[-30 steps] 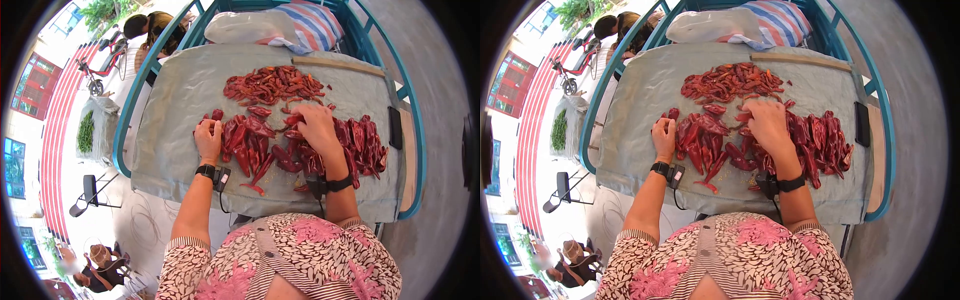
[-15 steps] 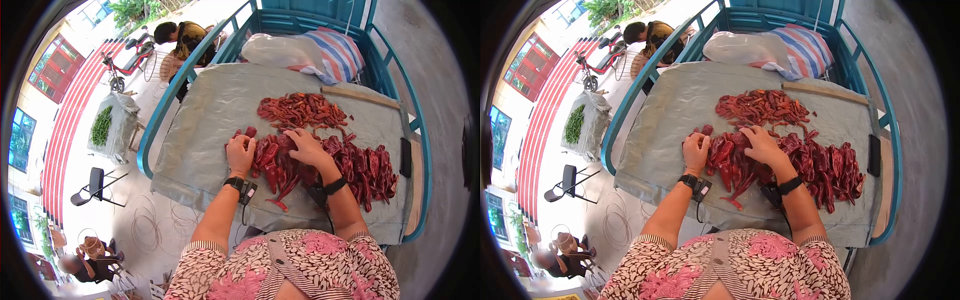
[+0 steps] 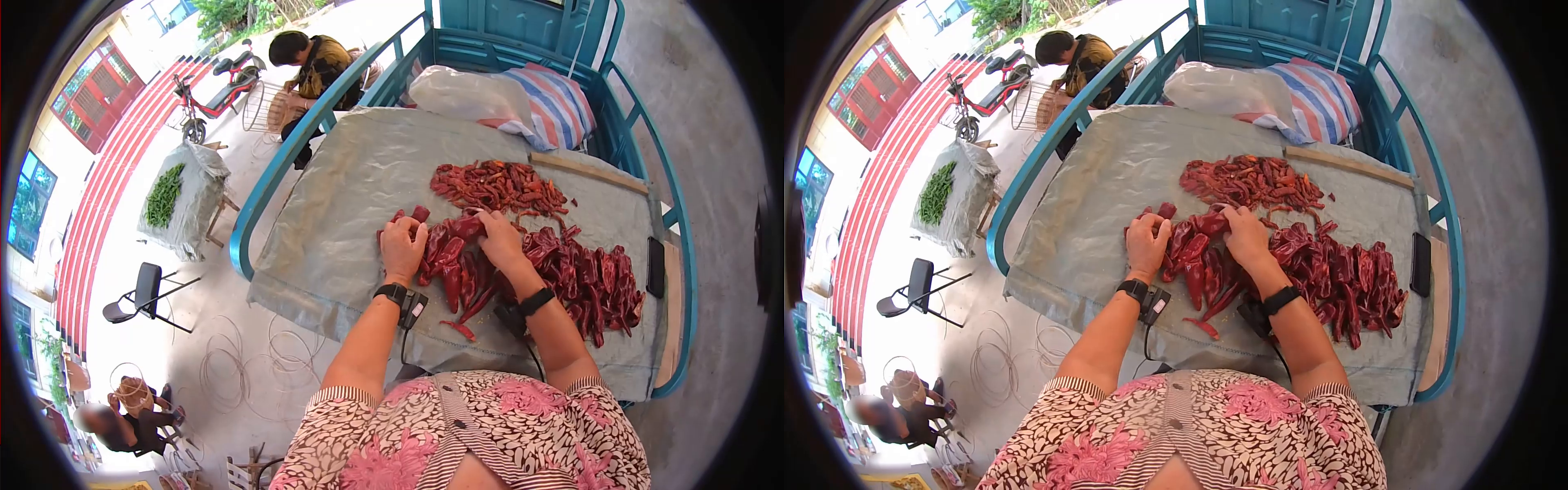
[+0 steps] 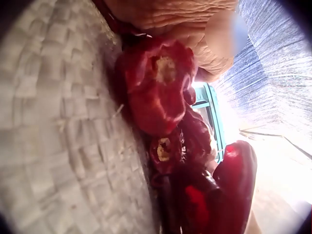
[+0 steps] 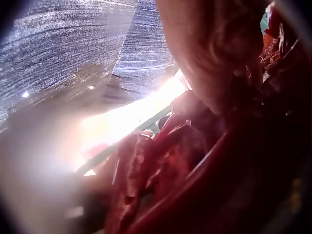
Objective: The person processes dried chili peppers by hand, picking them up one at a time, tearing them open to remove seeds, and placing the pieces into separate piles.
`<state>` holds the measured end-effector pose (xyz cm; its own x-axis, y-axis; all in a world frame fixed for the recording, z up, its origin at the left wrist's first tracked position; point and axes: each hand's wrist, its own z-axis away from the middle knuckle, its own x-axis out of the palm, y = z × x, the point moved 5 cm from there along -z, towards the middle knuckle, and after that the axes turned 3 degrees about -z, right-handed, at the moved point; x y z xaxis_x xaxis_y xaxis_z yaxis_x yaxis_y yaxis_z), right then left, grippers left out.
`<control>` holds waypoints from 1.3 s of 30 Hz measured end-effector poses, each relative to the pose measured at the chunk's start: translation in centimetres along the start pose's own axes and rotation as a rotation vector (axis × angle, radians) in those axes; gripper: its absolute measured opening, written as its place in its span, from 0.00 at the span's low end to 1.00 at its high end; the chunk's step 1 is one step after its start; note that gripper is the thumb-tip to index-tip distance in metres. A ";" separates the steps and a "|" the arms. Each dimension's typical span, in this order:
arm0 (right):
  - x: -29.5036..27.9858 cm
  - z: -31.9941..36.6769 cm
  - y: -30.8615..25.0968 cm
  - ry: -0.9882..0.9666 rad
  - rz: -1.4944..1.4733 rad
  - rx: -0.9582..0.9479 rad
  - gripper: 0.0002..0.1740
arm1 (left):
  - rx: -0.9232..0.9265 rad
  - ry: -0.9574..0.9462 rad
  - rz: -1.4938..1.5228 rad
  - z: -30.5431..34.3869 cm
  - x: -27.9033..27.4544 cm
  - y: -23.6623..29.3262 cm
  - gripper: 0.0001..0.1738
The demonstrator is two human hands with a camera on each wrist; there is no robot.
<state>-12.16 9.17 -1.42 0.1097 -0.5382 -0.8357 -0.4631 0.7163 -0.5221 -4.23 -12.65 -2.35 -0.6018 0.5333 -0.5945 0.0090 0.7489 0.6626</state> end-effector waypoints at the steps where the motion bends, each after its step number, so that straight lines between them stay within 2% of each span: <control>1: -1.1 0.2 -0.6 0.026 -0.002 0.028 0.27 | -0.001 0.004 0.002 0.0 0.0 0.1 0.10; 6: -5.7 2.6 -2.0 0.062 -0.119 0.072 0.27 | 0.016 0.017 0.027 0.2 0.4 -0.6 0.09; 7: -5.9 3.1 -1.5 0.095 -0.131 0.013 0.27 | 0.020 0.021 0.032 0.1 0.5 -0.8 0.09; 11: -9.4 7.0 -1.0 0.125 0.026 0.133 0.29 | 0.058 0.049 0.000 0.0 0.6 -1.0 0.11; 14: -10.8 8.8 0.0 0.095 0.032 0.147 0.27 | 0.030 0.022 -0.011 0.2 0.8 -1.1 0.11; 15: -11.1 9.1 0.2 0.081 -0.019 0.136 0.26 | 0.016 0.009 -0.007 0.2 0.7 -1.0 0.11; 18: -11.4 9.7 1.2 0.149 0.096 0.107 0.26 | -0.008 -0.025 0.011 0.1 0.9 -1.1 0.11; 21: -12.1 10.7 0.8 0.241 0.122 0.192 0.26 | 0.009 -0.012 0.015 0.2 1.0 -1.3 0.11; 24: -12.5 11.7 1.0 0.299 0.144 0.169 0.27 | 0.037 0.015 0.013 0.2 1.0 -1.1 0.09; 25: -12.1 12.0 1.8 0.252 0.131 0.245 0.29 | 0.042 0.017 0.011 0.2 0.9 -1.1 0.09; 29: -12.2 13.5 2.0 0.343 0.285 0.307 0.30 | 0.047 0.021 0.014 0.1 0.9 -1.2 0.09; 32: -12.0 13.4 1.3 0.446 0.232 0.216 0.30 | 0.057 0.025 -0.003 0.1 1.1 -1.2 0.09; 35: -11.8 12.9 0.5 0.449 0.344 0.197 0.31 | 0.026 -0.050 -0.032 0.1 1.0 -1.4 0.11; 38: -12.0 12.8 1.1 0.534 0.346 0.402 0.30 | 0.058 0.028 0.009 0.1 1.2 -1.3 0.08; 39: -12.2 12.5 0.4 0.628 0.319 0.312 0.28 | 0.050 0.025 0.013 0.1 1.1 -1.2 0.08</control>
<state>-2.69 21.56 6.47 -0.5505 -0.3693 -0.7487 -0.1088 0.9209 -0.3743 -4.83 -12.93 -3.86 -0.6213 0.5338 -0.5736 0.0571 0.7609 0.6463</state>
